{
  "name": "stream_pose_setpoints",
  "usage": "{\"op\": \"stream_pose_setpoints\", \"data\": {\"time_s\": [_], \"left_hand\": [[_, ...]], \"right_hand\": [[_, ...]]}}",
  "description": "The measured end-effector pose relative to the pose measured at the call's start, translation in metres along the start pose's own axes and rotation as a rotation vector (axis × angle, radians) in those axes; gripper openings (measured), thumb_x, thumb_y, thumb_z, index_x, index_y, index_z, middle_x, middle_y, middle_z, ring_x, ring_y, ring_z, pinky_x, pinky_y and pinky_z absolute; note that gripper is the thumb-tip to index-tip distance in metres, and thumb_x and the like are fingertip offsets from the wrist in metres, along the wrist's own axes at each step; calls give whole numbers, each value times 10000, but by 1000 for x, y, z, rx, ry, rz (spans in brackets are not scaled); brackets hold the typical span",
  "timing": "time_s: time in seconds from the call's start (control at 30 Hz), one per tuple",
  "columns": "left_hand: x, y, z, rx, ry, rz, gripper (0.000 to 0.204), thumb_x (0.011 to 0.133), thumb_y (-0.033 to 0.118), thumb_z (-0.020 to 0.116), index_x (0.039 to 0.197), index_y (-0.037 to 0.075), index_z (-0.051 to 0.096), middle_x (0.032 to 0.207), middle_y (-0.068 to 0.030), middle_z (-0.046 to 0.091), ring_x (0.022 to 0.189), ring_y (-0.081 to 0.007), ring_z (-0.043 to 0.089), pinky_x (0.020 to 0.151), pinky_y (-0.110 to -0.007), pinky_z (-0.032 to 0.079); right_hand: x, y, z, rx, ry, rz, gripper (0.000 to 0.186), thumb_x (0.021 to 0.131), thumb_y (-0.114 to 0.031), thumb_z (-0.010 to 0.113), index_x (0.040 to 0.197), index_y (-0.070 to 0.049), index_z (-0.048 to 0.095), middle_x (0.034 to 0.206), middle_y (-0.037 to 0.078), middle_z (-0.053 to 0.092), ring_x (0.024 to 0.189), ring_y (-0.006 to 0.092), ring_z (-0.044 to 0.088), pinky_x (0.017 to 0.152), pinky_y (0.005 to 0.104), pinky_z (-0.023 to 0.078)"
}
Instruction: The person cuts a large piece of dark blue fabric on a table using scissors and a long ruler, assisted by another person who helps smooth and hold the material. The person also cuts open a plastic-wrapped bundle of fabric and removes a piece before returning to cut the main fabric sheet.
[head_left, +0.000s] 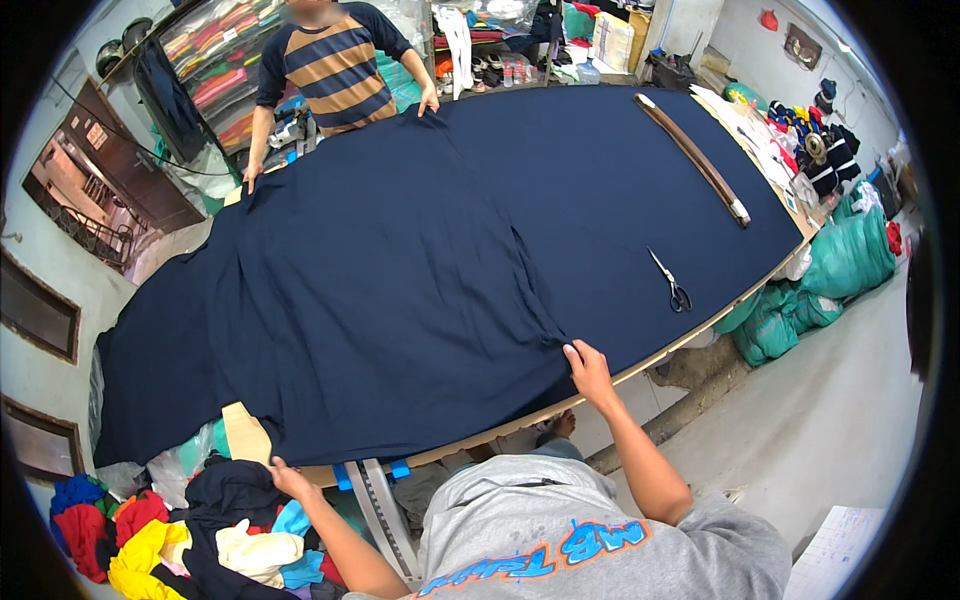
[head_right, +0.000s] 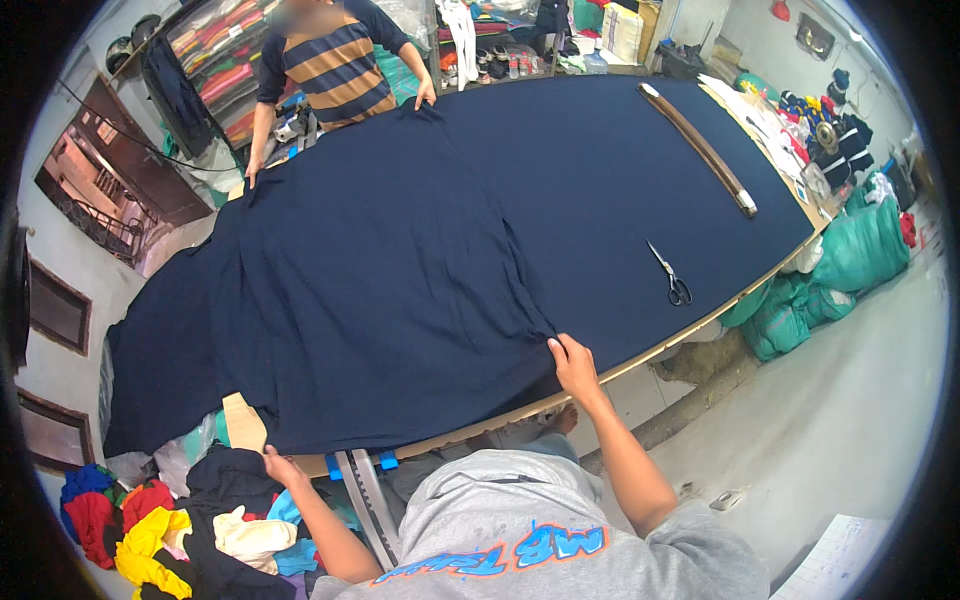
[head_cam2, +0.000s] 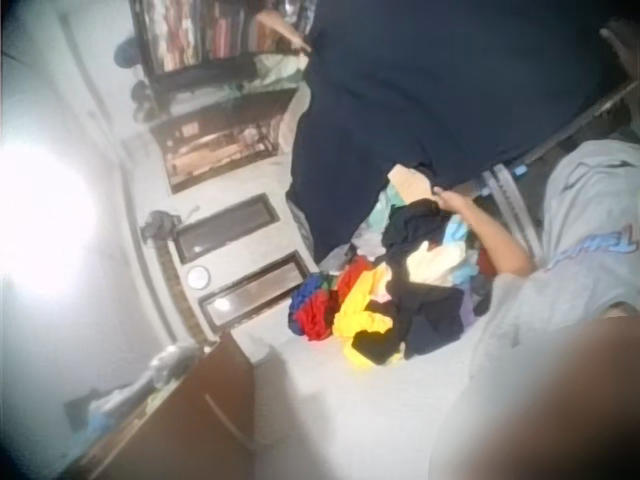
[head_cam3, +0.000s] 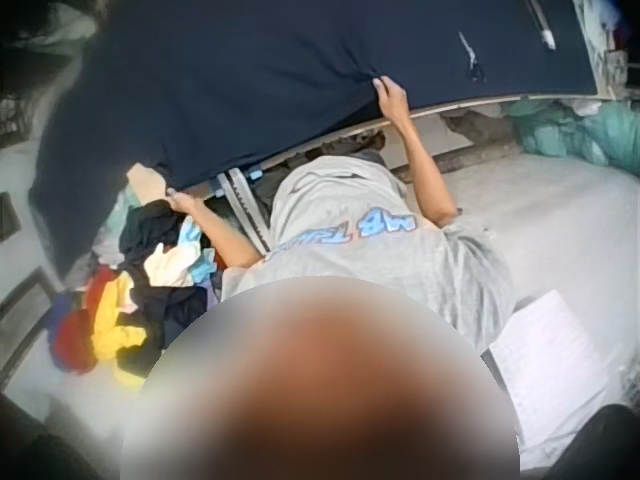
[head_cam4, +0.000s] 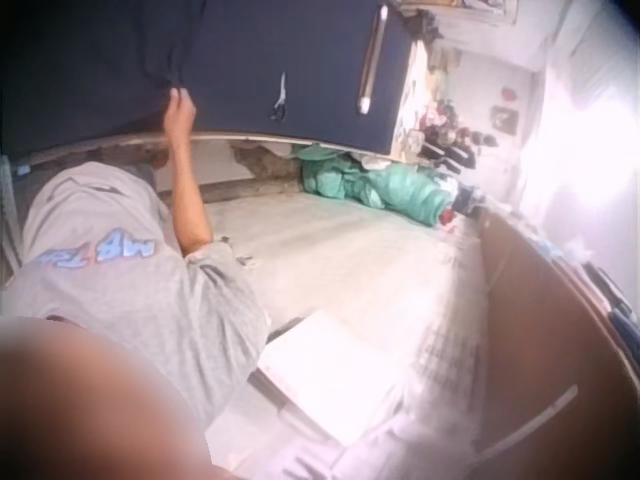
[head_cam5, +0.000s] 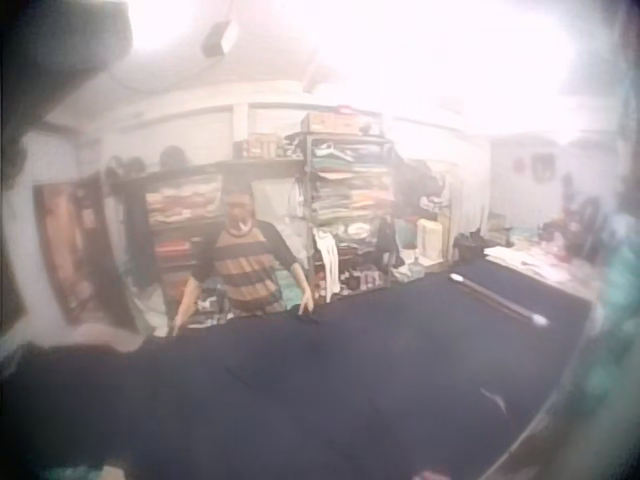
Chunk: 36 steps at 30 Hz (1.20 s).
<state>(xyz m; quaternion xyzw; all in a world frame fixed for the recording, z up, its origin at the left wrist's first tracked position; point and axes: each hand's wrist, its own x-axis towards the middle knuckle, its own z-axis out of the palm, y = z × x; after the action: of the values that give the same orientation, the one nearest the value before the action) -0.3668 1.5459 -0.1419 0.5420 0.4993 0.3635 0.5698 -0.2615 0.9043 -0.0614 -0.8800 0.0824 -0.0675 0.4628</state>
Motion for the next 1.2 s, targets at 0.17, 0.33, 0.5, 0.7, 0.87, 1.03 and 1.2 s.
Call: {"op": "stream_pose_setpoints", "data": {"time_s": [0.17, 0.33, 0.5, 0.7, 0.87, 1.03, 1.2], "left_hand": [[23, 40, -5, 67, 178, 84, 672, 1129, 337, 584, 1552, -171, 462, 1595, -332, 525, 1397, -397, 605, 1195, -430, 466], [25, 19, -31, 62, 246, -6, 656, 1128, 345, 585, 1547, -149, 483, 1576, -311, 551, 1402, -394, 602, 1190, -450, 467], [44, 28, -29, 13, 265, -6, 657, 1149, 369, 541, 1585, -114, 452, 1570, -319, 552, 1362, -391, 633, 1139, -437, 518], [100, 26, -58, -131, 422, -164, 719, 1152, 486, 446, 1595, -80, 454, 1596, -242, 562, 1442, -380, 580, 1219, -483, 464], [71, -21, -42, -364, -77, -388, 989, 1045, 812, 395, 1662, 38, 411, 1724, -162, 424, 1576, -333, 405, 1304, -555, 305], [3, -36, -34, -613, -426, -538, 1026, 993, 889, 390, 1671, 120, 428, 1724, -103, 436, 1571, -351, 408, 1287, -578, 330], [-16, -77, -67, -696, -312, -534, 1145, 923, 913, 527, 1693, 86, 349, 1700, -96, 433, 1535, -309, 430, 1316, -482, 282]], "right_hand": [[5, -19, 11, -192, 45, -36, 283, 1105, -289, 624, 1128, -7, 637, 908, 274, 719, 907, 511, 701, 805, 523, 553], [-28, -14, 34, -139, -105, 28, 391, 1037, -274, 729, 1249, 35, 616, 1177, 342, 721, 1173, 541, 675, 981, 537, 538], [-32, -22, 58, -155, -25, -186, 259, 1043, -156, 678, 1216, 26, 617, 1115, 282, 714, 1077, 483, 669, 943, 547, 534], [-23, -56, 93, -50, -88, -232, 261, 1063, -187, 654, 1214, 18, 597, 1131, 286, 701, 1094, 491, 661, 951, 547, 527], [-35, -49, 108, 26, -234, -140, 295, 1040, -220, 734, 1183, 13, 625, 1016, 232, 722, 962, 367, 722, 876, 466, 566], [-50, -54, 123, 110, -413, 5, 268, 1041, -220, 753, 1110, 10, 635, 830, 77, 648, 777, 145, 594, 739, 349, 532], [-57, -64, 133, 129, -506, 115, 298, 1031, -255, 763, 1109, 5, 641, 863, 85, 673, 812, 171, 627, 775, 364, 542]]}}
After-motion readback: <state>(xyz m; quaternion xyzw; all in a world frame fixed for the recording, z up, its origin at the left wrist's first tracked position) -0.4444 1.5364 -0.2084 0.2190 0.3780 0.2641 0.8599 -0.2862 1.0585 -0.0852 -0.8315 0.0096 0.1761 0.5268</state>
